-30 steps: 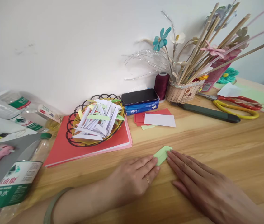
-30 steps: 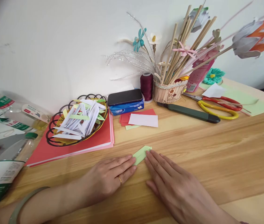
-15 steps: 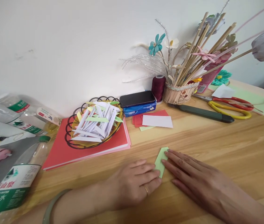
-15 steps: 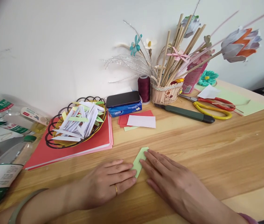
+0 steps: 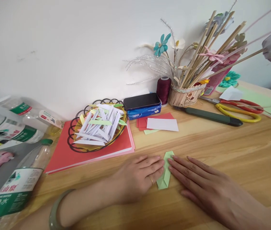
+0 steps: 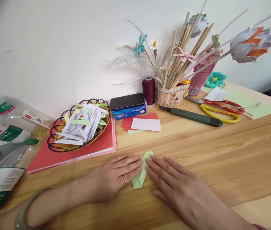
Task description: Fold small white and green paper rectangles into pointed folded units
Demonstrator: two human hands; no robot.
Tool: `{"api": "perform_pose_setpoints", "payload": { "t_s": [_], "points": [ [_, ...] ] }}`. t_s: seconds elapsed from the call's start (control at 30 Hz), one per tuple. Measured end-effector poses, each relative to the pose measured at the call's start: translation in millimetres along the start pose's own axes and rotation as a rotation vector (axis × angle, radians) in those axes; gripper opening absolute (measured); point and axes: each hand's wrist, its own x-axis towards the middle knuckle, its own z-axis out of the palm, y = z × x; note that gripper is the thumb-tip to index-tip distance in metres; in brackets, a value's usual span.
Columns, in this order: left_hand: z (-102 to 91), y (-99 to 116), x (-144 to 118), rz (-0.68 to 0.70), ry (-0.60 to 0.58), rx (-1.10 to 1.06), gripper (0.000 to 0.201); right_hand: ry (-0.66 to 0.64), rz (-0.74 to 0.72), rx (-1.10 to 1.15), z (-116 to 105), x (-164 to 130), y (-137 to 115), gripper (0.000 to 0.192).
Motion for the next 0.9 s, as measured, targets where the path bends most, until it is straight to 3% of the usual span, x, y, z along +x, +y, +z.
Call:
{"api": "perform_pose_setpoints", "payload": {
  "t_s": [0.3, 0.9],
  "points": [
    [-5.5, 3.0, 0.3, -0.003, -0.032, -0.010, 0.038, 0.067, 0.051, 0.006, -0.3, 0.8, -4.3, 0.039],
    [-9.3, 10.0, -1.2, 0.033, -0.032, 0.086, 0.036, 0.079, 0.078, -0.056, -3.6, 1.4, -4.5, 0.038]
  ]
}}
